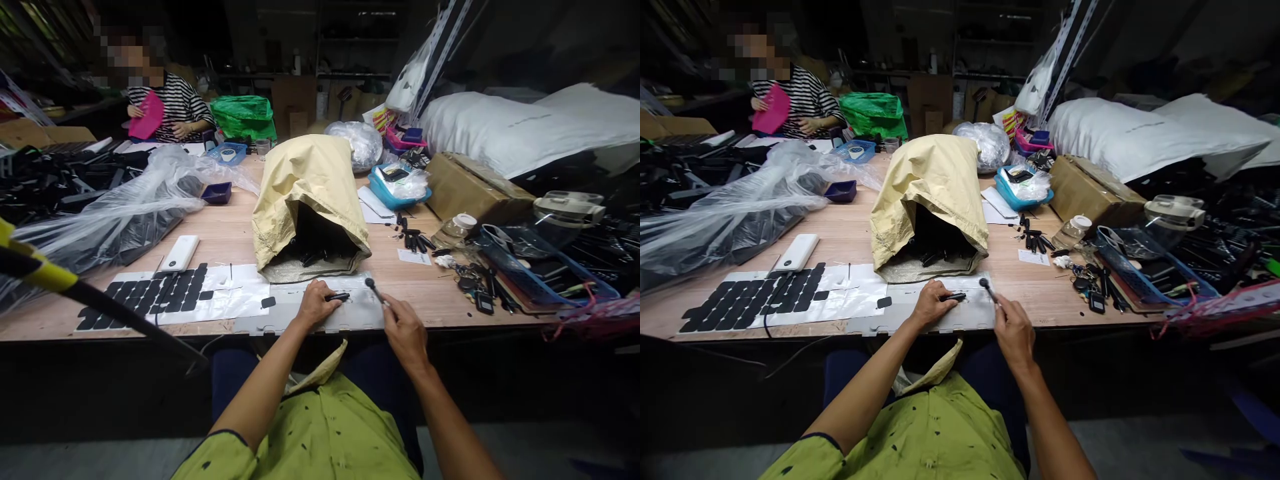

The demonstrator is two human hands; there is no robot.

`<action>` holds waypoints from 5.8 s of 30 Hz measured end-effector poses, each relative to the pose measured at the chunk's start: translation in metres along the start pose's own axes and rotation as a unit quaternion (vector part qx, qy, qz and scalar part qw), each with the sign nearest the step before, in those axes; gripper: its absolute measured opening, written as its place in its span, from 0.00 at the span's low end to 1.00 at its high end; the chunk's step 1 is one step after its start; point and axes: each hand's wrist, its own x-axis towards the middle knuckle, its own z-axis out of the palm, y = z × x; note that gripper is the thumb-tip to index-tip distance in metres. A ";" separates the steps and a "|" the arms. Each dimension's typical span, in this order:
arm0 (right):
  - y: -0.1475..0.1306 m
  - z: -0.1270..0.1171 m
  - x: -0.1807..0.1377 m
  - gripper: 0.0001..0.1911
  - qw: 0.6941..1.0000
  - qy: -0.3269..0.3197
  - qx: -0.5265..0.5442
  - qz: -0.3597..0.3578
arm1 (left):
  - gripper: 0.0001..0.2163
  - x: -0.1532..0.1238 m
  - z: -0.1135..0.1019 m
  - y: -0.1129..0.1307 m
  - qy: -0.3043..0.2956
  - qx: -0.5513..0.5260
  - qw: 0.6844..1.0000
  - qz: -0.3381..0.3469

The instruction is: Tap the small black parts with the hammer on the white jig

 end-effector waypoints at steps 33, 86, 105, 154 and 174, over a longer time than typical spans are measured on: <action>0.045 0.020 0.027 0.13 0.967 0.092 -0.235 0.030 | 0.13 -0.121 -0.023 -0.005 0.051 0.055 0.990 0.122; -0.008 0.016 -0.006 0.19 0.993 -0.016 0.114 -0.012 | 0.07 0.009 -0.012 0.008 -0.044 -0.010 0.998 -0.053; -0.049 0.015 -0.020 0.19 0.993 -0.037 0.092 -0.070 | 0.06 0.009 -0.010 0.009 -0.034 -0.006 0.998 -0.049; 0.042 0.026 0.032 0.14 0.963 0.086 -0.252 0.031 | 0.02 0.003 -0.058 -0.008 0.130 0.063 0.987 -0.074; 0.030 0.023 0.031 0.14 0.965 0.066 -0.247 0.049 | 0.05 -0.008 -0.021 0.008 0.012 0.037 0.998 -0.043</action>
